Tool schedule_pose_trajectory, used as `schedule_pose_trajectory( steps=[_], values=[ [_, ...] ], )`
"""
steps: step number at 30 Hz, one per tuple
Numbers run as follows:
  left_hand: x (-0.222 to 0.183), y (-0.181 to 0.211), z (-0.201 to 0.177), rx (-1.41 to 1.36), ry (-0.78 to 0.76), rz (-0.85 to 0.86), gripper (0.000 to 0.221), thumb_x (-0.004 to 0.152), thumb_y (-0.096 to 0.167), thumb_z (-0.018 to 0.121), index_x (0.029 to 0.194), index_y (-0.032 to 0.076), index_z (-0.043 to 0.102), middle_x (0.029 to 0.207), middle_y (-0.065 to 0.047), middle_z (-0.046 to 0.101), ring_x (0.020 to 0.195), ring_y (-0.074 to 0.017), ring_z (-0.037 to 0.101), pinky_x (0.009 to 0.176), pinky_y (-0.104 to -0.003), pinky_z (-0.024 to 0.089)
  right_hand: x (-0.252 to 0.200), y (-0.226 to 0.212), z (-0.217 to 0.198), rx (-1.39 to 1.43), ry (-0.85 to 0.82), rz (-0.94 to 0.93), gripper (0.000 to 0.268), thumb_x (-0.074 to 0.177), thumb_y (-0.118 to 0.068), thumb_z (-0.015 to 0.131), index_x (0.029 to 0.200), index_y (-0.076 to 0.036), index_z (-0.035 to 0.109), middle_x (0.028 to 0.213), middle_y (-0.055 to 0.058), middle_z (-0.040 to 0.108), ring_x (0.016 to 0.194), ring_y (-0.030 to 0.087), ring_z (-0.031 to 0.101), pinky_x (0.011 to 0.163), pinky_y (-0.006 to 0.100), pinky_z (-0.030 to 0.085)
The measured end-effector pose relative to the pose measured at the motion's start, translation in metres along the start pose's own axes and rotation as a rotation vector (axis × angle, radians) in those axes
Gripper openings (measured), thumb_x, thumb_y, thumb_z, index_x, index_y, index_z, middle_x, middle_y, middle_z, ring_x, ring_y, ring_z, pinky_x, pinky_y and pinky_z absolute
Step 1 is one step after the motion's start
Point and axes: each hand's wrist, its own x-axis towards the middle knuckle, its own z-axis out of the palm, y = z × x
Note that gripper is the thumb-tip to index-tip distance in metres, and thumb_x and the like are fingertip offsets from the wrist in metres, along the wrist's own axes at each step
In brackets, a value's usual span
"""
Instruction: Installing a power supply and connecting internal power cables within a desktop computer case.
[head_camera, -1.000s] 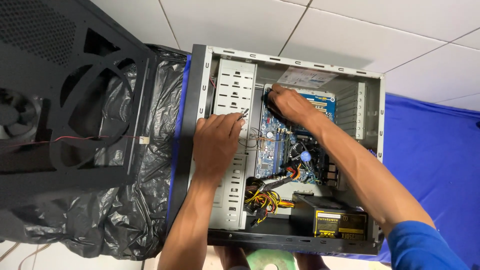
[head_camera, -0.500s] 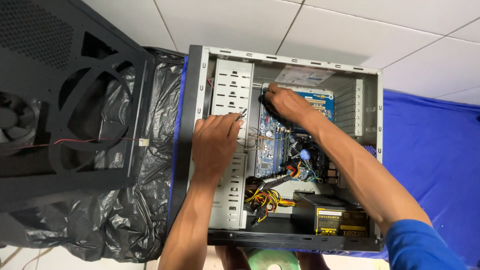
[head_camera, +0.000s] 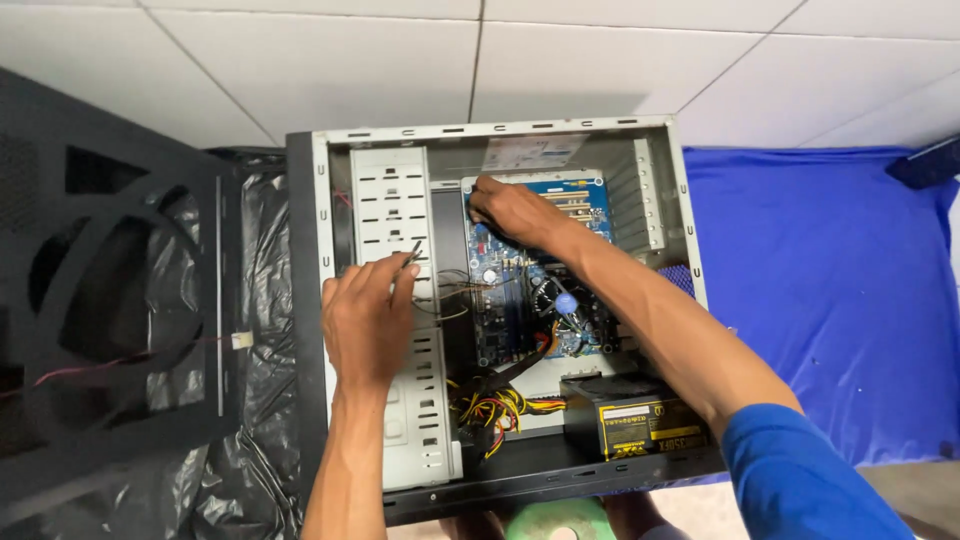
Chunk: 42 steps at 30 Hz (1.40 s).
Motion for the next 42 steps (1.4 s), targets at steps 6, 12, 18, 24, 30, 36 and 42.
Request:
schedule_pose_trajectory(
  steps=[6,12,18,24,30,36,42],
  values=[
    [-0.001,0.0,0.004,0.022,0.004,-0.007,0.008,0.096,0.022,0.078,0.102,0.018,0.076,0.078,0.004,0.072,0.073,-0.0163,0.067,0.071,-0.03,0.043,0.004,0.019,0.014,-0.001,0.03,-0.039,0.019,0.104,-0.024,0.058,0.097,-0.007,0.064,0.095,0.011,0.057,0.083,0.043,0.071,0.075,0.053,0.057],
    [-0.001,0.001,0.004,0.038,0.008,-0.016,0.008,0.095,0.022,0.079,0.101,0.018,0.077,0.077,0.004,0.073,0.072,-0.0158,0.066,0.071,-0.03,0.042,0.01,0.018,0.013,-0.192,0.03,-0.098,0.016,0.103,-0.023,0.06,0.1,-0.009,0.066,0.099,0.007,0.06,0.085,0.037,0.072,0.08,0.05,0.056],
    [-0.001,0.001,0.005,0.027,-0.002,-0.032,0.007,0.096,0.021,0.078,0.102,0.018,0.077,0.078,0.004,0.073,0.072,-0.0161,0.067,0.072,-0.03,0.043,0.017,0.017,0.017,-0.211,0.01,-0.114,0.018,0.106,-0.021,0.054,0.103,-0.008,0.067,0.102,0.007,0.059,0.087,0.035,0.07,0.081,0.05,0.054],
    [0.0,0.004,0.001,0.017,-0.008,-0.036,0.006,0.096,0.021,0.078,0.101,0.018,0.077,0.077,0.004,0.074,0.072,-0.016,0.067,0.071,-0.03,0.043,0.016,0.007,0.012,-0.24,0.002,-0.109,0.019,0.106,-0.02,0.053,0.103,-0.009,0.067,0.1,0.006,0.059,0.086,0.034,0.07,0.081,0.049,0.053],
    [0.0,0.002,0.002,0.023,-0.004,-0.029,0.007,0.096,0.022,0.077,0.102,0.018,0.077,0.078,0.003,0.073,0.072,-0.0162,0.067,0.071,-0.03,0.043,0.011,-0.006,0.002,-0.288,-0.033,-0.125,0.022,0.107,-0.012,0.045,0.105,-0.01,0.066,0.101,0.003,0.057,0.086,0.029,0.07,0.081,0.046,0.052],
    [0.001,0.004,0.001,0.024,-0.008,-0.038,0.007,0.096,0.022,0.077,0.101,0.017,0.077,0.077,0.003,0.073,0.073,-0.0169,0.067,0.071,-0.031,0.043,0.011,-0.002,0.004,-0.286,-0.032,-0.133,0.023,0.108,-0.012,0.042,0.105,-0.01,0.064,0.101,0.003,0.056,0.09,0.03,0.07,0.083,0.046,0.051],
    [0.0,0.004,0.002,0.018,-0.012,-0.034,0.008,0.098,0.024,0.076,0.102,0.017,0.077,0.079,0.002,0.074,0.075,-0.0177,0.068,0.072,-0.031,0.043,0.008,-0.005,0.002,-0.301,-0.016,-0.14,0.024,0.107,-0.01,0.041,0.104,-0.01,0.065,0.099,0.002,0.055,0.089,0.029,0.069,0.081,0.044,0.05]
  ],
)
